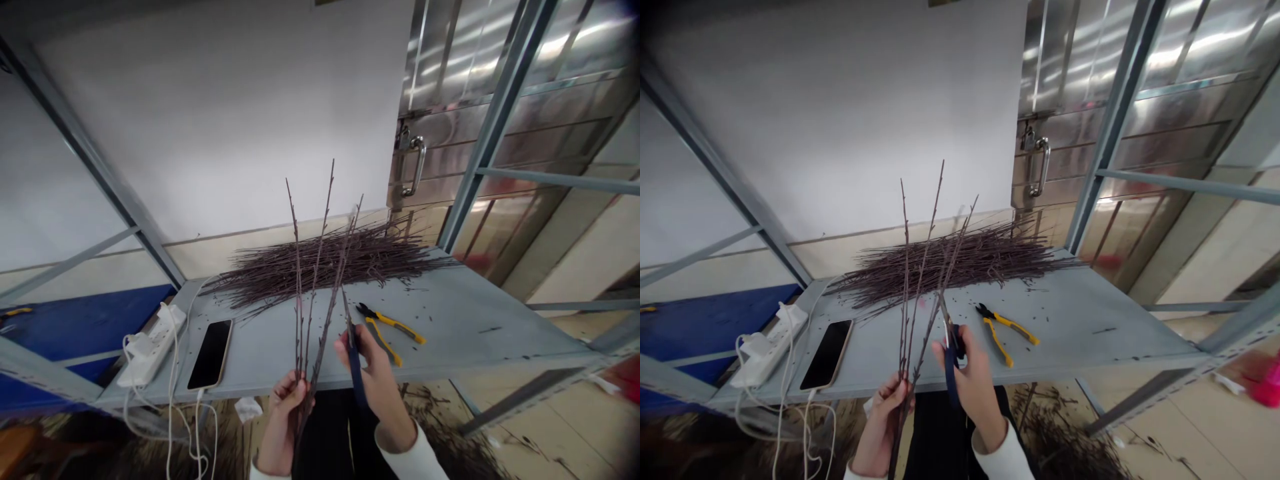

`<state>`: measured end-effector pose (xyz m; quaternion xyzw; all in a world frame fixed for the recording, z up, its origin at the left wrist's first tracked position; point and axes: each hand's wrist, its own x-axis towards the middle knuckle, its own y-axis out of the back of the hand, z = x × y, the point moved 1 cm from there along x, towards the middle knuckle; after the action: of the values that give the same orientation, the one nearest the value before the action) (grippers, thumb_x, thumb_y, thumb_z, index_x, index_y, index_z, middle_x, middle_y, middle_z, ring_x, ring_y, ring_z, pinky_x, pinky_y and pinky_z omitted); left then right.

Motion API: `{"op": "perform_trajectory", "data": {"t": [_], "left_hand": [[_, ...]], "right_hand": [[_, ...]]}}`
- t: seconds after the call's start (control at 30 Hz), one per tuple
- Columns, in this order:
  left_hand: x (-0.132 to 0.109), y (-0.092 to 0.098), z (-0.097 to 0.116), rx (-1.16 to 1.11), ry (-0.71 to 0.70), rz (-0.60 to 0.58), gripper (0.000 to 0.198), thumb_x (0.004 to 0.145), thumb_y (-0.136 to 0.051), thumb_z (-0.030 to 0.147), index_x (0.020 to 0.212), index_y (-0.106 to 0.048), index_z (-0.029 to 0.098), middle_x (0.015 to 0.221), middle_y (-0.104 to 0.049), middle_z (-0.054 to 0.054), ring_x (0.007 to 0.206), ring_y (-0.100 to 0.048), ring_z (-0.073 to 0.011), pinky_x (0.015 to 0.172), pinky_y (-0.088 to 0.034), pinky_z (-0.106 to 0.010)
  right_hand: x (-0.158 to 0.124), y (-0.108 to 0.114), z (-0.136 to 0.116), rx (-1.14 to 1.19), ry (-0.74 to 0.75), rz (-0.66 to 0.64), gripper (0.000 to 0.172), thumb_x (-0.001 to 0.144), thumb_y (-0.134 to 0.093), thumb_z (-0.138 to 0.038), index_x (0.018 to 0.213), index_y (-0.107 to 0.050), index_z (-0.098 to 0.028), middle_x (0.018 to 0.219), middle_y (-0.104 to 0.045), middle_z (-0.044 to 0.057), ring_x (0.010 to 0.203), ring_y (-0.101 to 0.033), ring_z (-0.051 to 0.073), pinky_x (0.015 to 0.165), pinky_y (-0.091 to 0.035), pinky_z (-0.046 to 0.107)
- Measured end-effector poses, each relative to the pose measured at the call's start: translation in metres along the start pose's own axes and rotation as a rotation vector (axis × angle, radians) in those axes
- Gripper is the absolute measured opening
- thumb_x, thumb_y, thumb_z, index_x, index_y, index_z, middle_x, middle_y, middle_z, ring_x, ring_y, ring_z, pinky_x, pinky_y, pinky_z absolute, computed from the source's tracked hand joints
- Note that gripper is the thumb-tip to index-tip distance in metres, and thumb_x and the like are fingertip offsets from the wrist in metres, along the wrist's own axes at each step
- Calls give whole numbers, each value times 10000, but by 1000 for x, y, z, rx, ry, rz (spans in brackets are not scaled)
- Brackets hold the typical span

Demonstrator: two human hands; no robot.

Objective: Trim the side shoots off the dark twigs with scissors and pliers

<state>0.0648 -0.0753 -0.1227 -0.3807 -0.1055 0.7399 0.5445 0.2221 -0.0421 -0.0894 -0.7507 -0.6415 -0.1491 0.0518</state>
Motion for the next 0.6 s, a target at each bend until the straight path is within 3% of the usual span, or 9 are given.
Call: {"op": "perform_trajectory", "data": {"t": [0.17, 0.33, 0.6], "left_hand": [[-2, 0, 5, 59, -18, -69, 320, 462, -906, 243, 694, -708, 142, 556, -654, 14, 449, -565, -75, 431, -400, -156], [-1, -2, 1, 53, -28, -26, 344, 440, -912, 250, 708, -717, 157, 601, -692, 5, 450, -582, -81, 436, -425, -158], [-9, -22, 0, 91, -8, -61, 375, 386, -924, 261, 700, -766, 132, 626, -719, -19, 547, -613, -81, 557, -491, -146]], "right_hand": [[10, 38, -2, -308, 194, -30, 213, 828, -551, -400, 867, -460, -211, 743, -577, 10, 644, -557, 155, 614, -448, 268], [20, 71, -22, -525, 387, -68, 244, 837, -534, -416, 923, -413, -223, 779, -590, 38, 638, -579, 174, 571, -459, 277], [27, 79, -54, -945, 710, -256, 218, 843, -550, -389, 894, -516, -181, 850, -581, 91, 769, -563, 228, 656, -461, 325]]}}
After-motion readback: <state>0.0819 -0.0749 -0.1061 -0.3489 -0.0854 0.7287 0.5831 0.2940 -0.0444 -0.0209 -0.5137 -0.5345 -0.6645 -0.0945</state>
